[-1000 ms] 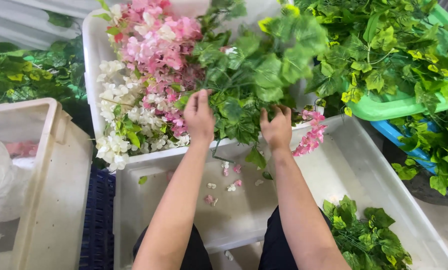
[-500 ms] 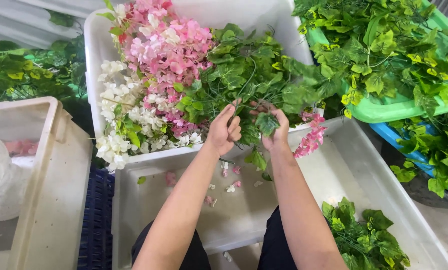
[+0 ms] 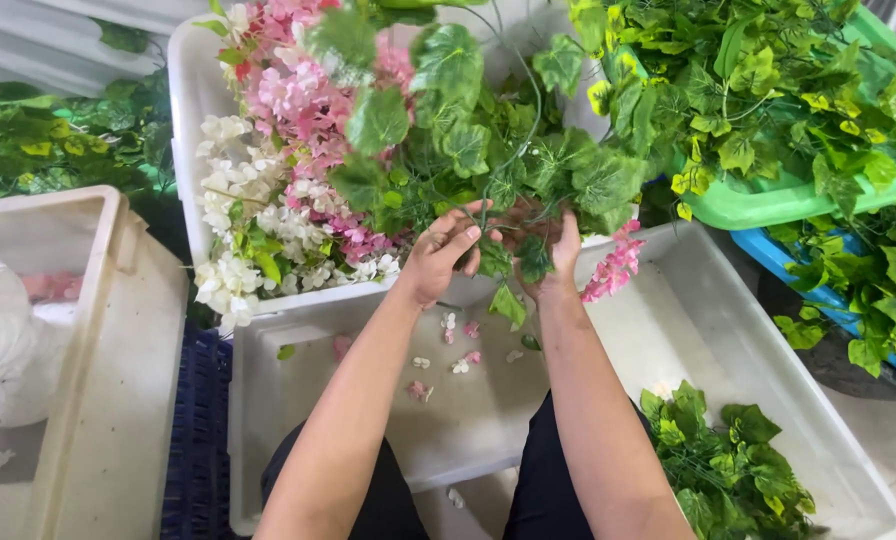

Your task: The person sits on the floor and arranges artificial flowers and greenery. They pick up bunches of pink and white flowers and green leaves from a large white bin, separate them, and place them into a smaller white bin.

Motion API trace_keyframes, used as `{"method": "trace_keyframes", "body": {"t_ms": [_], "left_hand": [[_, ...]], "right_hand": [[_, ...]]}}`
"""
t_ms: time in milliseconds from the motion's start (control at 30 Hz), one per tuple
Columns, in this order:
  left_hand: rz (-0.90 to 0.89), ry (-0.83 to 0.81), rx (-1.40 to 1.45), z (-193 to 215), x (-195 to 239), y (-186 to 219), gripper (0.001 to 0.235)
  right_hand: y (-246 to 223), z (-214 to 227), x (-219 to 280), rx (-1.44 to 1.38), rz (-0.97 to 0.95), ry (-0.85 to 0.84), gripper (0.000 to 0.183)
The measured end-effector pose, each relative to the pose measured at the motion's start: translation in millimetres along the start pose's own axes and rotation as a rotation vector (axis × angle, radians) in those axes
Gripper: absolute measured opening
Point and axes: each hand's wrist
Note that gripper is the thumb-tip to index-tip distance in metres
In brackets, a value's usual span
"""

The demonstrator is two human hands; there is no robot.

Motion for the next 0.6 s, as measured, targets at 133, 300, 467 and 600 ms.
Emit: {"method": "trace_keyframes", "body": {"t_ms": [133, 300, 467, 600], "left_hand": [[-0.052, -0.006, -0.005, -7.9, 20.9, 6.5, 0.037], [-0.111, 0.002, 0.148, -13.9, 61.0, 7.7, 0.039], [0.031, 0.154, 0.134, -21.3, 108.9, 25.4, 0.034], [0.045, 0.231, 0.113, -22.0, 109.7, 25.4, 0.031]], "right_hand": [[6.3, 7.1, 25.9, -0.058, -0.001, -0.058, 0.074], [14.0, 9.7, 75.6, 0.065, 0.065, -0.227, 0.099], [27.8, 23.2, 108.7, 0.218, 0.15, -0.216, 0.061], [23.7, 27.7, 108.3, 0.373, 0.355, -0.297, 0.038]]}}
Point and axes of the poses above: each hand's wrist, its own x-axis away from the middle knuckle, its own z-axis out of the back of the hand, y = z × x, and after that the axes turned 10 degrees about y, right-handed
